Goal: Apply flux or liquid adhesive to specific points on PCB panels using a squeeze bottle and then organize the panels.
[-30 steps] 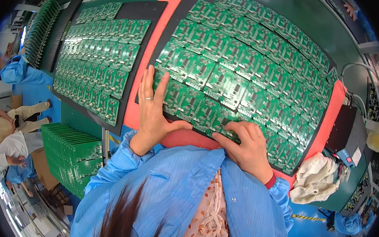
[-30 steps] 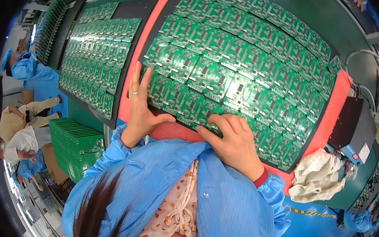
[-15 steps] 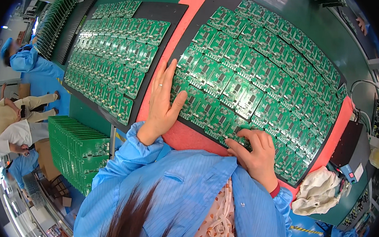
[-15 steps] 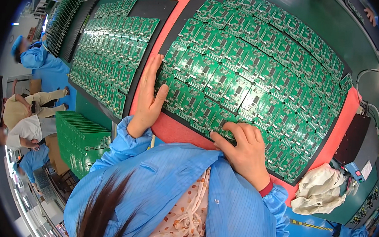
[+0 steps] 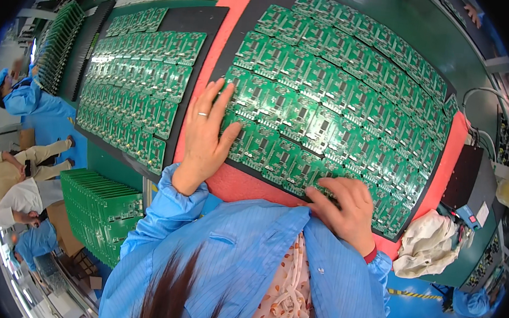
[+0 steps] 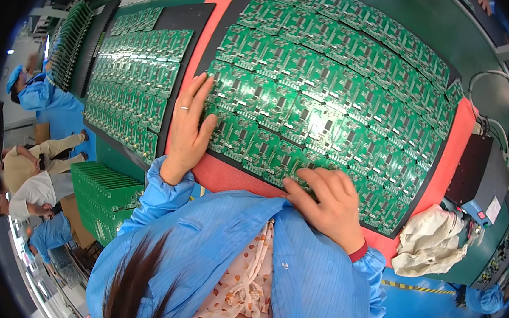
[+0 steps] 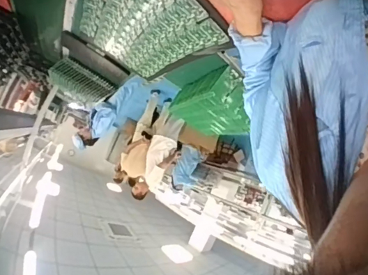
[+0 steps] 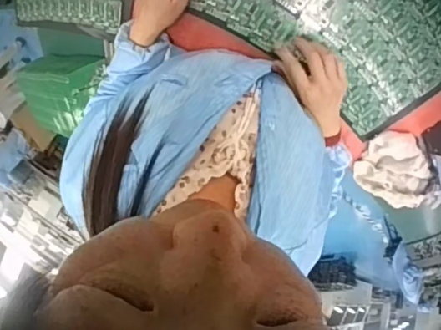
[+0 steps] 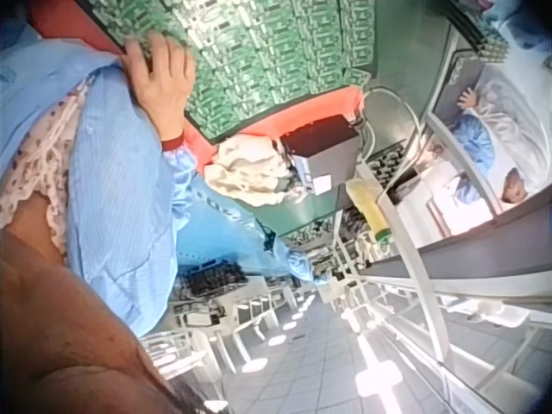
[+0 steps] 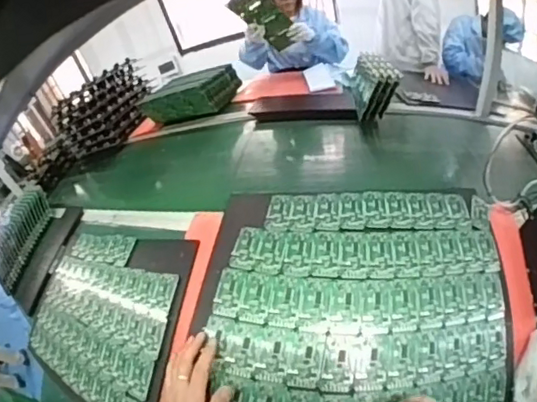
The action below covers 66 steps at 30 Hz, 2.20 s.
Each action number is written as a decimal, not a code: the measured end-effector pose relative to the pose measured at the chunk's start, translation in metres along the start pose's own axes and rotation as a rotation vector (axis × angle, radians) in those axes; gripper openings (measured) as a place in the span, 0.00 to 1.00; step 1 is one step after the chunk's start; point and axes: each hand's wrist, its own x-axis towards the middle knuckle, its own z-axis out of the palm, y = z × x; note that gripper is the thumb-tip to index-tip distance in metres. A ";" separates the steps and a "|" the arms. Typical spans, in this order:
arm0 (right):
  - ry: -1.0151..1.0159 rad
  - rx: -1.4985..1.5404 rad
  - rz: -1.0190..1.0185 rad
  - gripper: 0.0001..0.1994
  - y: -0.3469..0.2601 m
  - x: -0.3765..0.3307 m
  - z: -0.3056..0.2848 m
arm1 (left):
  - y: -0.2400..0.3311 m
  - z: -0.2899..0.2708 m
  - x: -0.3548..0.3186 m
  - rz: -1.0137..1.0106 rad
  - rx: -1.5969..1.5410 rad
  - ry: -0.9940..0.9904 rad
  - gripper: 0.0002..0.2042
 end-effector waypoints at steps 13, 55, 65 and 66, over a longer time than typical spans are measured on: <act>0.652 -0.086 1.012 0.16 0.041 -0.119 -0.049 | 0.001 0.000 0.009 -0.018 -0.157 0.066 0.27; 0.374 -0.022 0.727 0.15 0.226 -0.024 -0.108 | 0.029 -0.012 0.145 0.113 0.024 -0.089 0.26; 0.293 -0.150 0.584 0.13 0.283 -0.010 -0.107 | 0.019 -0.012 0.189 0.158 0.108 -0.211 0.25; 0.302 -0.174 0.546 0.13 0.288 -0.015 -0.108 | 0.014 -0.007 0.198 0.143 0.069 -0.241 0.25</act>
